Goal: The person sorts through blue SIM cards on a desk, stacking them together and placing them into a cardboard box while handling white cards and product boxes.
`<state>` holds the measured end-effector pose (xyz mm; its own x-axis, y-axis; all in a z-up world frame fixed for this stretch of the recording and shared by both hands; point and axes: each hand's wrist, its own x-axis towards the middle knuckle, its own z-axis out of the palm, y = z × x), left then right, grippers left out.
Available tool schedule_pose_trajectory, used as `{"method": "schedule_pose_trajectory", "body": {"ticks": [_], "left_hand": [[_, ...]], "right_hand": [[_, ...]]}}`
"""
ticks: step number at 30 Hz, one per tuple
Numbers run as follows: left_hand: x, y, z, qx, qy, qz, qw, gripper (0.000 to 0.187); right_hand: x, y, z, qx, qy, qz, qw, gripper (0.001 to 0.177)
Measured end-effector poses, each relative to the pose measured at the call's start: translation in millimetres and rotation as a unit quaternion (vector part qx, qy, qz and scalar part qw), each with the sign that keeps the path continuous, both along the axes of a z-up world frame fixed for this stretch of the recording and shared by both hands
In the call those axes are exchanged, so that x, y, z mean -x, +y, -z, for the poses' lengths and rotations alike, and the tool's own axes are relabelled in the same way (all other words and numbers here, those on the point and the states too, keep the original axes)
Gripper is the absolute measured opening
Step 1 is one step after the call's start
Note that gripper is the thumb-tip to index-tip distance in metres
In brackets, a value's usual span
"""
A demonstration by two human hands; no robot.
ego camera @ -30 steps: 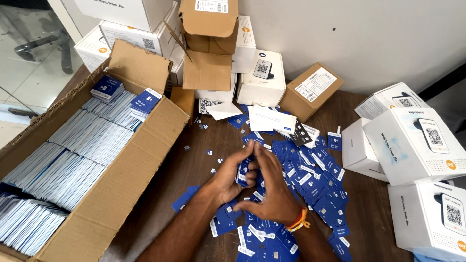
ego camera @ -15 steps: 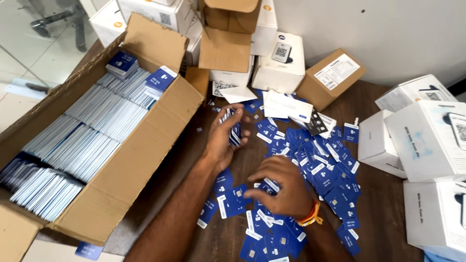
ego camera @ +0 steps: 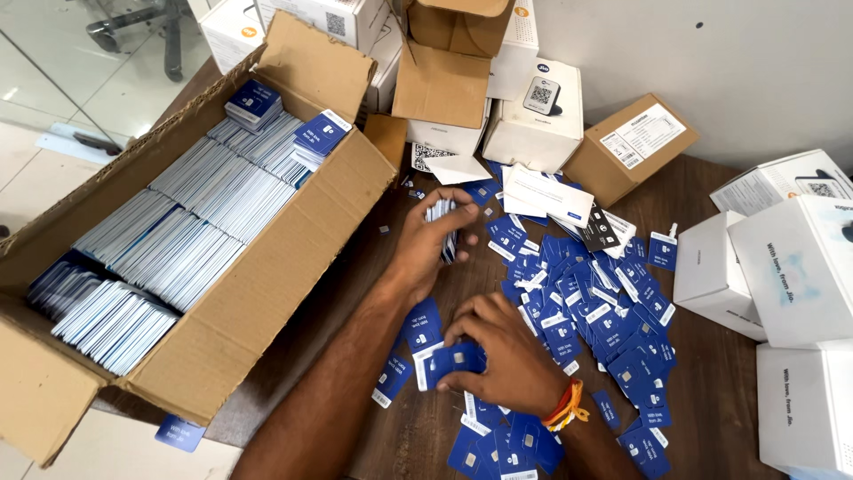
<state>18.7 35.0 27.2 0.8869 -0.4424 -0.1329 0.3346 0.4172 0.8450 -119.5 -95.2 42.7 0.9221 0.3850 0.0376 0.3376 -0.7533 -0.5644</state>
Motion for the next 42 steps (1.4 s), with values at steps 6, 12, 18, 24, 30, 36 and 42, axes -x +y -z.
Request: {"method": "schedule_pose_trajectory", "body": {"ticks": [6,12,18,24,30,36,42], "left_hand": [[45,47,-40,-0.473,-0.371,0.002,0.799,0.031],[79,78,-47,-0.623,-0.286,0.114,0.719,0.062],[69,77,-35,-0.615,-0.318,0.108,0.714,0.063],[64,78,-16,-0.55,-0.356,0.055,0.754,0.032],[65,57,5,-0.286,-0.041,0.093,0.953,0.024],[73,24,1,-0.355,-0.156,-0.043,0.921,0.025],[86,37,-28,-0.55,-0.27,0.026,0.79,0.038]], "right_hand": [[-3,-3,-1,-0.028,0.006,0.089,0.996,0.048],[-5,0,2,-0.07,0.02,0.2,0.977,0.041],[-3,-2,14,-0.118,-0.086,0.183,0.972,0.036],[-11,-7,29,-0.427,0.059,0.297,0.852,0.035],[-15,-7,34,-0.548,0.099,0.338,0.759,0.04],[-8,-6,43,-0.626,0.097,0.25,0.733,0.039],[-24,-27,51,-0.581,-0.023,0.362,0.728,0.034]]}}
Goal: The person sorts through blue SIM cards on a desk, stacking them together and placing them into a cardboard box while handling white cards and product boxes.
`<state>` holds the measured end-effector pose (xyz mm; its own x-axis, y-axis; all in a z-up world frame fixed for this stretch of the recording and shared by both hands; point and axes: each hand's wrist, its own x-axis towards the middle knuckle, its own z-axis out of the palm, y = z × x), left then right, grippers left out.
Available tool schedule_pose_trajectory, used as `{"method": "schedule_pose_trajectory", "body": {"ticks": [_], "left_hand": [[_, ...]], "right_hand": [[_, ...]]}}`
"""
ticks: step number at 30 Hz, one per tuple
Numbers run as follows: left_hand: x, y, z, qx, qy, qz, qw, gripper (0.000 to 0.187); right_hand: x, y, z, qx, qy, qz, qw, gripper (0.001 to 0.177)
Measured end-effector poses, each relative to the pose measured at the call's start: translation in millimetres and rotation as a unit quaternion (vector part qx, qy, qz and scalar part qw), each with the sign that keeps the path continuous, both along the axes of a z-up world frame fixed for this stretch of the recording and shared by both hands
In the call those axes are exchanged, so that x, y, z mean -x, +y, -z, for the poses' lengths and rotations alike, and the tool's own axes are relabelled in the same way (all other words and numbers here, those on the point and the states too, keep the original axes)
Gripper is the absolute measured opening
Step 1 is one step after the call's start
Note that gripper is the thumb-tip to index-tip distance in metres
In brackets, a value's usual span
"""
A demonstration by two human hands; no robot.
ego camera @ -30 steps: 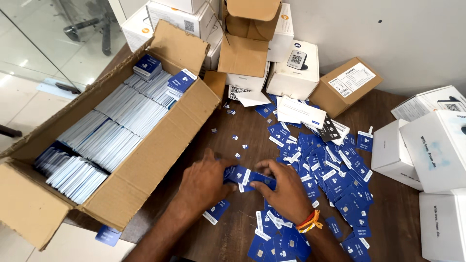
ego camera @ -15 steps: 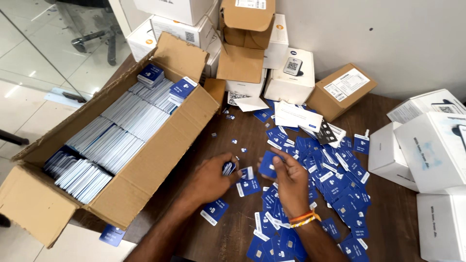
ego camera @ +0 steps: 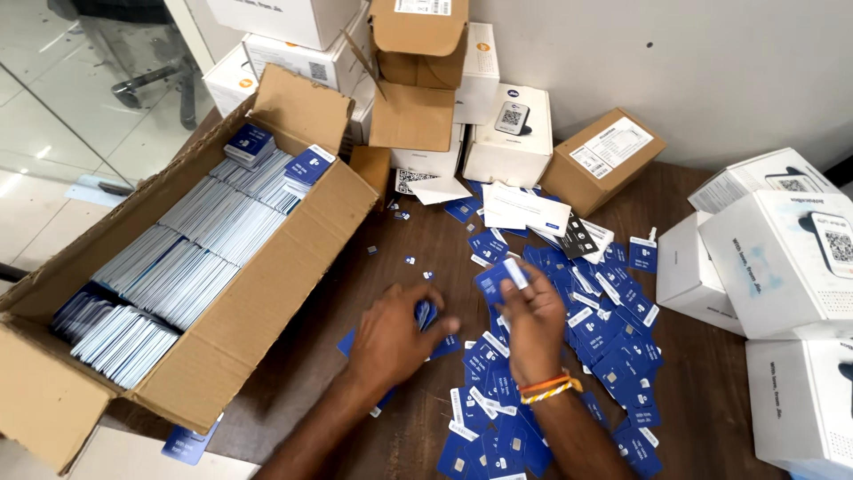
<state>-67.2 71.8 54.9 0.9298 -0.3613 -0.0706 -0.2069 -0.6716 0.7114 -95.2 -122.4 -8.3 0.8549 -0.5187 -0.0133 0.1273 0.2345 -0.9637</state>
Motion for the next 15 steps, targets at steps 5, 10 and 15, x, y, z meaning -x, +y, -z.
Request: {"method": "schedule_pose_trajectory", "body": {"ticks": [5,10,15], "left_hand": [[14,-3,-5,-0.091,-0.035,0.041,0.994,0.056],[3,-8,-9,-0.078,-0.017,0.038,0.996,0.039],[-24,-17,-4,0.102,0.147,0.024,0.984,0.028]], "right_hand": [[1,-9,-4,0.031,0.008,0.013,0.999,0.033],[0,-5,-4,0.053,-0.047,-0.007,0.997,0.032],[1,-1,-9,-0.02,-0.014,-0.068,0.997,0.036]]}}
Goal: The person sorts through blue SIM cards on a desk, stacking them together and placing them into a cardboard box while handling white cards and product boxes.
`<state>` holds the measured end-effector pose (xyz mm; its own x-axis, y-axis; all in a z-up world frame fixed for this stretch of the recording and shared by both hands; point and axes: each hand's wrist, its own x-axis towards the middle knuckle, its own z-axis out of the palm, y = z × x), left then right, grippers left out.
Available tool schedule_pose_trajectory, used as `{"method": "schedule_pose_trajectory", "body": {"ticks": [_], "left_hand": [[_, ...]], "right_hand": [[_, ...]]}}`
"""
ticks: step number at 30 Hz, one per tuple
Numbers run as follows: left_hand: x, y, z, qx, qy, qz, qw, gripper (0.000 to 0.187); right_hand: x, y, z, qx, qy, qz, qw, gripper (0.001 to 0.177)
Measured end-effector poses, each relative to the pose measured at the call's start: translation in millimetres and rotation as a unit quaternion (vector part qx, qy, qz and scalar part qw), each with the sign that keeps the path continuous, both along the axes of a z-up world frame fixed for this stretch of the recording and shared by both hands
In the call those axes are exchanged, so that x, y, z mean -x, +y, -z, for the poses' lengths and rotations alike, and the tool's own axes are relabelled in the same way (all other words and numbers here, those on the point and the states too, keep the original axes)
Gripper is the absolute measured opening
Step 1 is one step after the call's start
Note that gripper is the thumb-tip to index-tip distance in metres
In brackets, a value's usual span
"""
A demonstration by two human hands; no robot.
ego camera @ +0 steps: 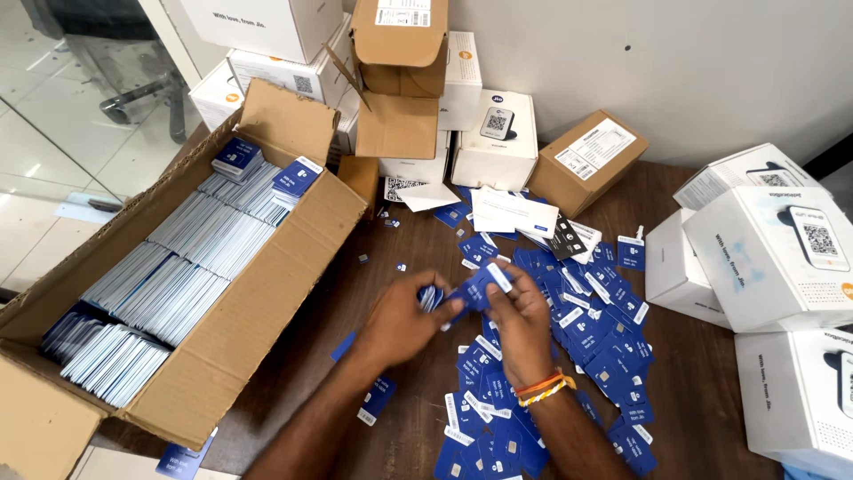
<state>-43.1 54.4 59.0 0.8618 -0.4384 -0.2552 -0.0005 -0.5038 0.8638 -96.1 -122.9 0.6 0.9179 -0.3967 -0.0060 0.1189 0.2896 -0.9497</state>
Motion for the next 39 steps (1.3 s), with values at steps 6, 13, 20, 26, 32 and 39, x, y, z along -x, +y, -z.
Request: {"method": "schedule_pose_trajectory", "body": {"ticks": [6,13,20,26,32,39], "left_hand": [[-22,-32,49,0.191,-0.192,-0.04,0.962,0.029],[-22,-34,52,0.348,0.195,-0.059,0.915,0.038],[-13,-46,57,0.401,0.091,0.058,0.91,0.041],[-9,-41,42,0.48,0.269,0.074,0.832,0.048],[-8,-36,34,0.464,0.333,0.093,0.815,0.058],[-6,-38,38,0.486,0.382,0.093,0.78,0.056]], "right_hand": [[1,1,1,-0.065,0.001,-0.046,0.997,0.039],[8,0,-2,-0.016,-0.038,-0.09,0.995,0.042],[16,27,-24,0.466,-0.008,0.034,0.884,0.039],[20,26,-28,0.557,-0.01,0.049,0.829,0.044],[20,24,-25,0.616,-0.034,0.051,0.785,0.058],[20,23,-30,0.635,-0.041,0.065,0.768,0.078]]}}
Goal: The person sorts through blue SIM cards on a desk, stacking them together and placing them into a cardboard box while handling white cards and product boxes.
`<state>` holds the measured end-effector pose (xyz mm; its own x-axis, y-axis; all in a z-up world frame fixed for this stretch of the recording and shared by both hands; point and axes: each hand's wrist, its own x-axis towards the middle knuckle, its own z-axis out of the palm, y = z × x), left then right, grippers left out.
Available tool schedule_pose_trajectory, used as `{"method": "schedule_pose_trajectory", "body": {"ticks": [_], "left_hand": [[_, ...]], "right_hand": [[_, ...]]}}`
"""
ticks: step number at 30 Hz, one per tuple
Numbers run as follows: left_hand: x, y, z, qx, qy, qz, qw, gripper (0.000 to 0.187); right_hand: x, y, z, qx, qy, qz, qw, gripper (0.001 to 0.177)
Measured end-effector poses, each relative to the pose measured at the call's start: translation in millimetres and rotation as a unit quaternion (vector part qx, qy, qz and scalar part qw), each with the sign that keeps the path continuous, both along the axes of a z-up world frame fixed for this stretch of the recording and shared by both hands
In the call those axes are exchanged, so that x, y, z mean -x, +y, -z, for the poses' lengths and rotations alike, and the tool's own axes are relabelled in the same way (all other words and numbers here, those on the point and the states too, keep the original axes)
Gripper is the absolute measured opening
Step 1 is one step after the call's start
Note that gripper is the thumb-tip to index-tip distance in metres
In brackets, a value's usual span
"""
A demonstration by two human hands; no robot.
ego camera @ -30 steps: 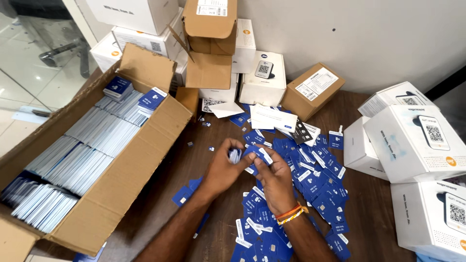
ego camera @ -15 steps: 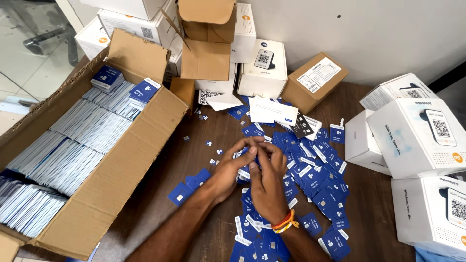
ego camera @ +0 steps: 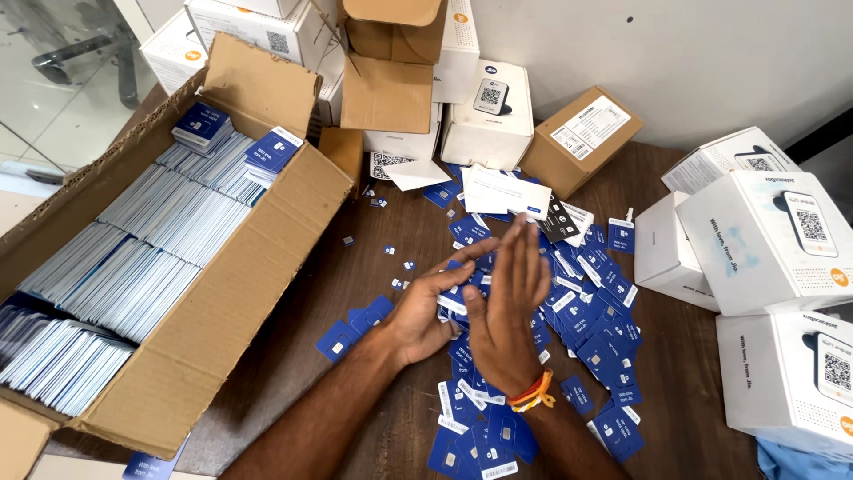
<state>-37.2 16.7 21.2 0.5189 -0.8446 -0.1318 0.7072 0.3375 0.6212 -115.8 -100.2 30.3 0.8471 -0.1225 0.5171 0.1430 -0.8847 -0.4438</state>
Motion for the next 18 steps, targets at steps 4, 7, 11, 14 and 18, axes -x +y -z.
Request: {"method": "schedule_pose_trajectory", "body": {"ticks": [4,7,11,14,18], "left_hand": [[6,-7,15,0.065,0.032,-0.045,0.996,0.053],[3,-10,20,0.126,0.073,-0.081,0.986,0.053],[-5,-3,16,0.12,0.079,-0.144,0.979,0.059],[-7,1,12,0.118,0.074,-0.166,0.976,0.061],[-7,-1,13,0.132,0.079,-0.165,0.974,0.067]], "right_hand": [[-1,-6,-6,-0.036,-0.05,-0.022,0.998,0.078],[0,-14,-10,-0.156,-0.108,-0.086,0.978,0.076],[11,-41,-22,-0.367,-0.018,-0.112,0.923,0.069],[36,-46,-27,-0.284,0.161,-0.047,0.944,0.056],[65,-33,-39,-0.023,0.301,-0.092,0.949,0.068]]}}
